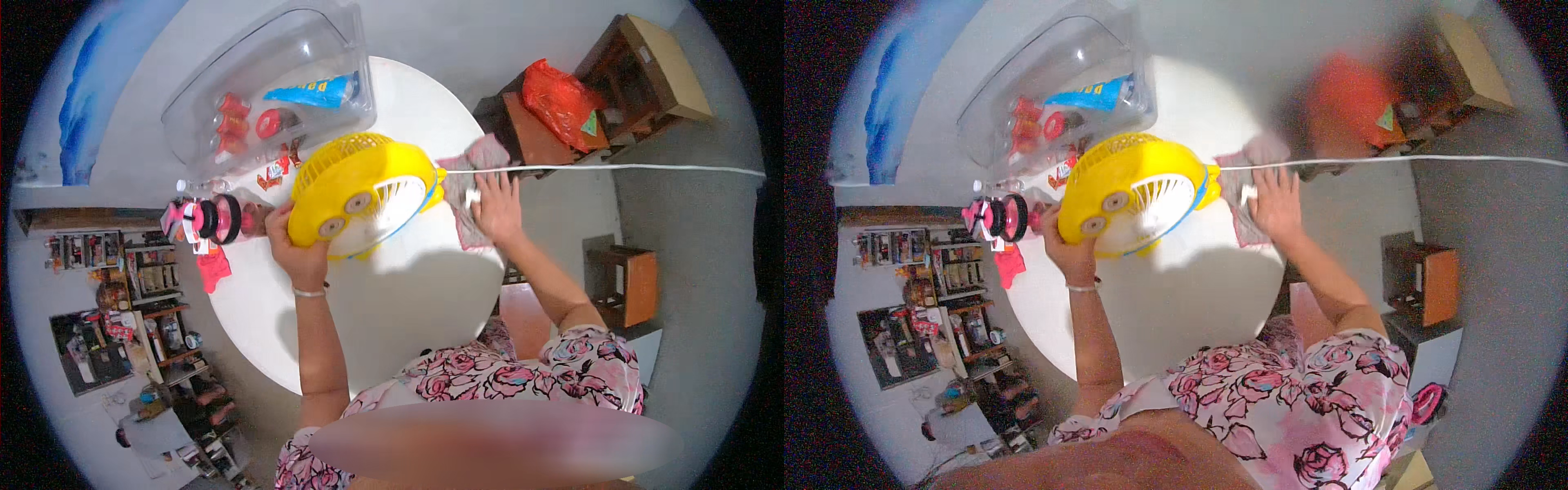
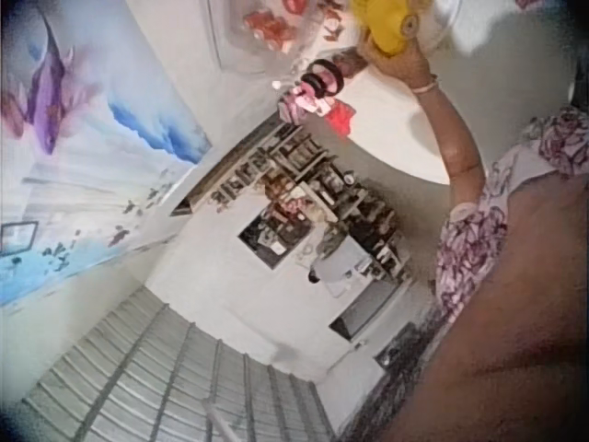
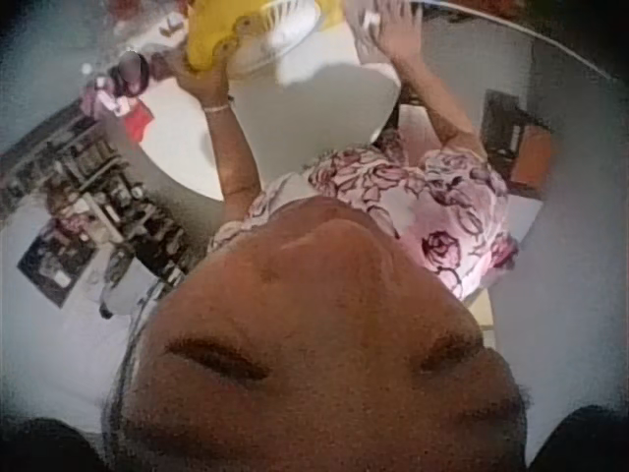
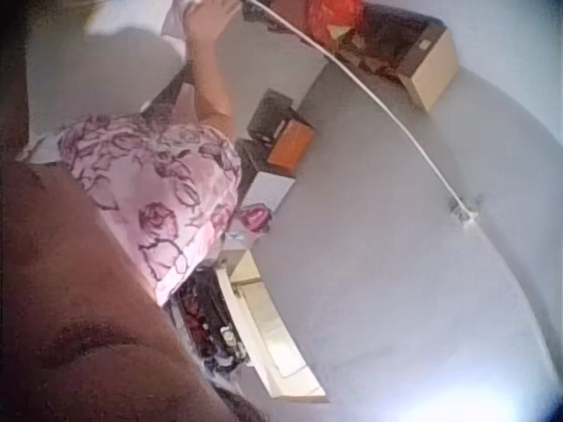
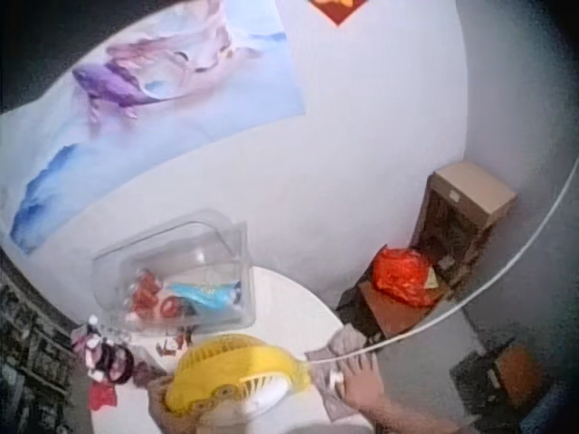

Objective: Wiping a round white table surface with a cloth.

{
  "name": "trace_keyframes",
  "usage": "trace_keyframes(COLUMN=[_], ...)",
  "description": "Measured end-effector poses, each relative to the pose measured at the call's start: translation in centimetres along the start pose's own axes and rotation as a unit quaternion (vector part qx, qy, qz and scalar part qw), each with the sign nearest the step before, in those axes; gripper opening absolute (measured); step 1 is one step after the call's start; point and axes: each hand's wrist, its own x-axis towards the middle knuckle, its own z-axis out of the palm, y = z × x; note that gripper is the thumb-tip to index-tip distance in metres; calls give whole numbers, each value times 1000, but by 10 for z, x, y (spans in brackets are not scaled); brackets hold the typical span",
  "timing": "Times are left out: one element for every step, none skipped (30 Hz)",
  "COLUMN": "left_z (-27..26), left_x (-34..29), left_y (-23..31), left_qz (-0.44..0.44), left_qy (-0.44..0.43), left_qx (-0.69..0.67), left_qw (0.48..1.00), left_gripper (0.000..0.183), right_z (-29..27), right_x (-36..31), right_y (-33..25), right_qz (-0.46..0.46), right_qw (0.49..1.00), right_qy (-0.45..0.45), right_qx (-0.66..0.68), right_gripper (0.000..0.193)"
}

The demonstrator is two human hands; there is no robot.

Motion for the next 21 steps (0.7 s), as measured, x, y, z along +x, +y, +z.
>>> trace_keyframes(left_z=[-10,-16,-30,-39,-54,-66,-76,-98,-118,-142,-155,-172,-187,-194,-205,-220,-240,-240,-252,-269,-287], left_x=[-6,-10,-14,-24,-39,-44,-52,-76,-100,-132,-167,-212,-260,-307,-363,-405,-435,-499,-525,-541,-549], left_y=[2,3,5,12,26,40,53,62,69,74,85,96,102,105,104,107,122,91,85,80,75], left_qz=[7,10,10,7,11,83,150,95,113,107,106,64,52,59,4,-23,82,31,36,46,54], left_qy=[-2,8,1,-11,-2,13,28,20,50,59,49,22,-18,-54,-119,-184,-162,-156,-143,-138,-132], left_qx=[-9,-16,3,11,2,76,150,164,158,146,131,112,103,78,42,-29,28,30,29,68,107], left_qw=[1000,1000,1000,1000,1000,994,977,982,980,982,984,991,993,994,992,982,983,987,989,987,984], left_gripper=[58,58,62,65,65,71,76,86,90,89,88,86,83,82,79,79,77,78,78,77,77], right_z=[-4,-9,-13,-19,-26,-26,-25,-32,-36,-41,-46,-53,-58,-54,-51,-68,-84,-58,-44,-32,-20], right_x=[-36,-67,-99,-133,-170,-197,-228,-264,-289,-316,-342,-371,-398,-423,-446,-468,-490,-511,-521,-528,-532], right_y=[-11,-21,-38,-52,-69,-84,-101,-127,-154,-178,-193,-213,-233,-250,-268,-299,-326,-328,-335,-346,-358], right_qz=[3,-8,-24,-29,-34,-27,-19,-21,-24,-71,-108,-140,-174,-196,-225,-205,-181,-261,-268,-294,-321], right_qw=[1000,1000,999,998,997,997,996,996,997,995,992,988,982,979,973,977,979,946,944,940,934], right_qy=[-12,-19,-24,-48,-72,-72,-75,-78,-70,-68,-68,-68,-70,-60,-57,-26,5,-147,-139,-130,-123], right_qx=[-8,-5,1,-5,-8,14,35,21,5,2,-11,-9,-9,-11,-10,-52,-92,-122,-131,-114,-96], right_gripper=[61,61,61,62,64,64,65,64,63,62,61,61,60,60,60,62,64,66,66,66,65])
